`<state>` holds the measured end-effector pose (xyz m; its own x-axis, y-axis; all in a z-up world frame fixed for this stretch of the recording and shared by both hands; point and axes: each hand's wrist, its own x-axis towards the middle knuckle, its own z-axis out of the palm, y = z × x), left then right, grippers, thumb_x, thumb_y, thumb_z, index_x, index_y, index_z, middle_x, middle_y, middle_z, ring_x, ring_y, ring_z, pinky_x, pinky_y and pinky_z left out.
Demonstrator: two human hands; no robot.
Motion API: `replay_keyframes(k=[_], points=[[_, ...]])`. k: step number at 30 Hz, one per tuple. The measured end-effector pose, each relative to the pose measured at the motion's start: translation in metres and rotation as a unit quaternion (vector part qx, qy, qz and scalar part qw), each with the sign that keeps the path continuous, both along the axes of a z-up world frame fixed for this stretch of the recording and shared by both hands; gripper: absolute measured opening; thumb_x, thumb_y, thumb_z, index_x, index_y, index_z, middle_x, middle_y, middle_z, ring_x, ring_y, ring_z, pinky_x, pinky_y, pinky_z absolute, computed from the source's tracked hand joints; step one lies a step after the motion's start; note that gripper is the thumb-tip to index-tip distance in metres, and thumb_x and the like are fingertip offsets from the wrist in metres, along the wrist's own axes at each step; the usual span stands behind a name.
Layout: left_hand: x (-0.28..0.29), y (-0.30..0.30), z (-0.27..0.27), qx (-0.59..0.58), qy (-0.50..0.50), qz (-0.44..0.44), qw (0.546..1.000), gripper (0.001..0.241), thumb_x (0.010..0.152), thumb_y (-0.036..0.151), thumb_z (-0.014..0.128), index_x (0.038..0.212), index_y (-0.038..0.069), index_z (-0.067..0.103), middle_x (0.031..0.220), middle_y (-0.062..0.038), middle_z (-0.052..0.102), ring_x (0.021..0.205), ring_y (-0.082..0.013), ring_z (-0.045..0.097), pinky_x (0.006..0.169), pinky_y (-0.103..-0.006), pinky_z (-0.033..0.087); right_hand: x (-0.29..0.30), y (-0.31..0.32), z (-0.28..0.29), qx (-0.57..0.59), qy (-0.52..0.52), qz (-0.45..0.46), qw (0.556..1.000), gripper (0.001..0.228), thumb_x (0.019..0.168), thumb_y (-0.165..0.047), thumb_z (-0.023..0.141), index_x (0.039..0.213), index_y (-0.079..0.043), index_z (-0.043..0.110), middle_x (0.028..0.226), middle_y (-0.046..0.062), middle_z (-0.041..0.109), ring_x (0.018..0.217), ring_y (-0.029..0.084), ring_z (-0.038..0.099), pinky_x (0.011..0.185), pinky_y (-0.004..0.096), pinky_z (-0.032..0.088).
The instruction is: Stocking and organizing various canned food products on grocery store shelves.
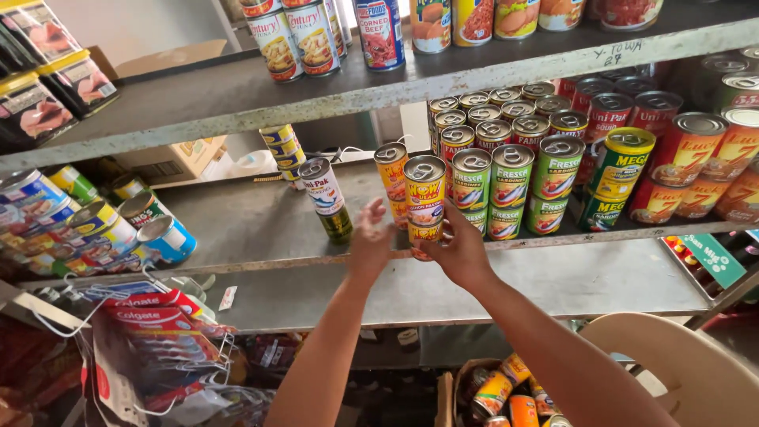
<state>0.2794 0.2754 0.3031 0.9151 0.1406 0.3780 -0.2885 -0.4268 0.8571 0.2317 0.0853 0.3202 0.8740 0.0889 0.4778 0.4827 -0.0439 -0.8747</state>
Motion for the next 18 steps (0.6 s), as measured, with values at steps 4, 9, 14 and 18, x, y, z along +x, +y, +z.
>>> replay_keyframes(k=[4,9,14,18], points=[[0.028,-0.007,-0.029,0.075,-0.122,0.012,0.99,0.074,0.085,0.015,0.077,0.149,0.002,0.041,0.139,-0.024,0.056,0.131,-0.0333,0.057,0.106,-0.042,0.048,0.002,0.011,0.001,0.004,-0.019,-0.015,1.0,0.084,0.076,0.0,0.082,0.149,-0.006,0.043,0.132,0.007,0.062,0.114,0.018,0.066,0.092,0.035,0.057],[0.054,-0.016,-0.026,0.066,-0.092,0.053,0.992,0.067,0.087,0.013,0.073,0.147,0.011,0.044,0.129,-0.017,0.069,0.112,-0.0326,0.07,0.088,-0.0429,0.057,0.024,0.019,-0.012,-0.026,-0.06,-0.063,0.996,0.075,0.077,0.0,0.083,0.144,-0.003,0.048,0.124,0.011,0.067,0.109,0.019,0.071,0.089,0.033,0.06],[0.051,-0.013,-0.013,0.085,-0.118,0.034,0.989,0.056,0.086,0.004,0.066,0.141,0.01,0.053,0.117,-0.014,0.075,0.098,-0.0281,0.077,0.081,-0.0401,0.06,0.026,0.026,-0.001,-0.017,-0.036,-0.063,0.997,0.072,0.077,0.0,0.08,0.142,-0.004,0.049,0.118,0.01,0.07,0.103,0.019,0.071,0.082,0.033,0.061],[0.07,-0.008,-0.018,0.086,-0.106,0.036,0.99,0.059,0.084,0.002,0.068,0.141,0.008,0.052,0.112,-0.015,0.075,0.094,-0.0284,0.077,0.079,-0.0393,0.06,0.039,0.028,-0.006,-0.033,-0.017,-0.069,0.997,0.071,0.077,-0.002,0.08,0.141,-0.004,0.049,0.116,0.01,0.07,0.101,0.019,0.072,0.079,0.034,0.062]])
